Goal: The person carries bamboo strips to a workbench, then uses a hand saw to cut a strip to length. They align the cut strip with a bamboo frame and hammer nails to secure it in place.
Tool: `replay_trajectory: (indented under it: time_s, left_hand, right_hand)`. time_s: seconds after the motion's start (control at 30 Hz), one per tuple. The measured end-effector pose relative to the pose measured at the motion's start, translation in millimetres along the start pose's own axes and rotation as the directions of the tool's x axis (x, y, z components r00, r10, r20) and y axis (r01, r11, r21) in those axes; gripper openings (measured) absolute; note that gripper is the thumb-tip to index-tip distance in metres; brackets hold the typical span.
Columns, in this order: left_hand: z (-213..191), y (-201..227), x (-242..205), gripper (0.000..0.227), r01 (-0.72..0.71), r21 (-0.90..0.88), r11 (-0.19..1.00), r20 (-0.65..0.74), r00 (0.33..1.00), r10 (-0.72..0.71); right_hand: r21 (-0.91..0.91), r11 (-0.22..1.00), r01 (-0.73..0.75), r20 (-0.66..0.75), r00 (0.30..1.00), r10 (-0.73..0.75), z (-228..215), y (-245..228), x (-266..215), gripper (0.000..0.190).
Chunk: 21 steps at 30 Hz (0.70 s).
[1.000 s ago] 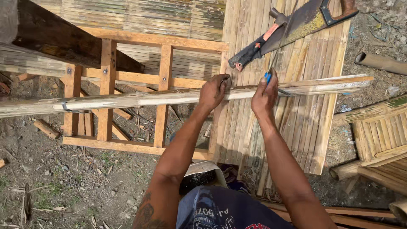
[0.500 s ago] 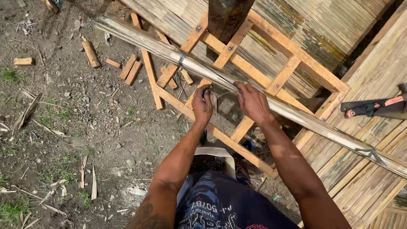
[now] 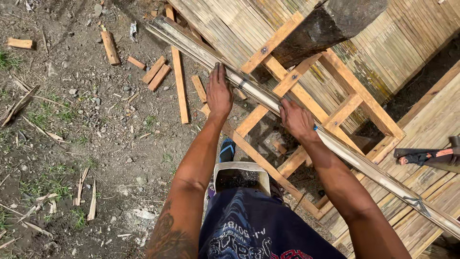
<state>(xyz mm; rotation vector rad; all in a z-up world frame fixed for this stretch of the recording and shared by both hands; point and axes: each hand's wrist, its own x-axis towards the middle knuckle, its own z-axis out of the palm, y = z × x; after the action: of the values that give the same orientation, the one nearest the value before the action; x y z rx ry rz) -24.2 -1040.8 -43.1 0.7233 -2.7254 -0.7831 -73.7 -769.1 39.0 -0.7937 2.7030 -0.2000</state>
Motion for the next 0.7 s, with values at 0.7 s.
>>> replay_trajectory:
  time_s: [0.7]
  left_hand:
    - [1.9, 19.2, -2.7, 0.095, 0.150, 0.097, 0.984, 0.286, 0.943, -0.172]
  right_hand:
    - [-0.026, 0.999, -0.045, 0.095, 0.994, 0.048, 33.2, 62.4, -28.1, 0.023]
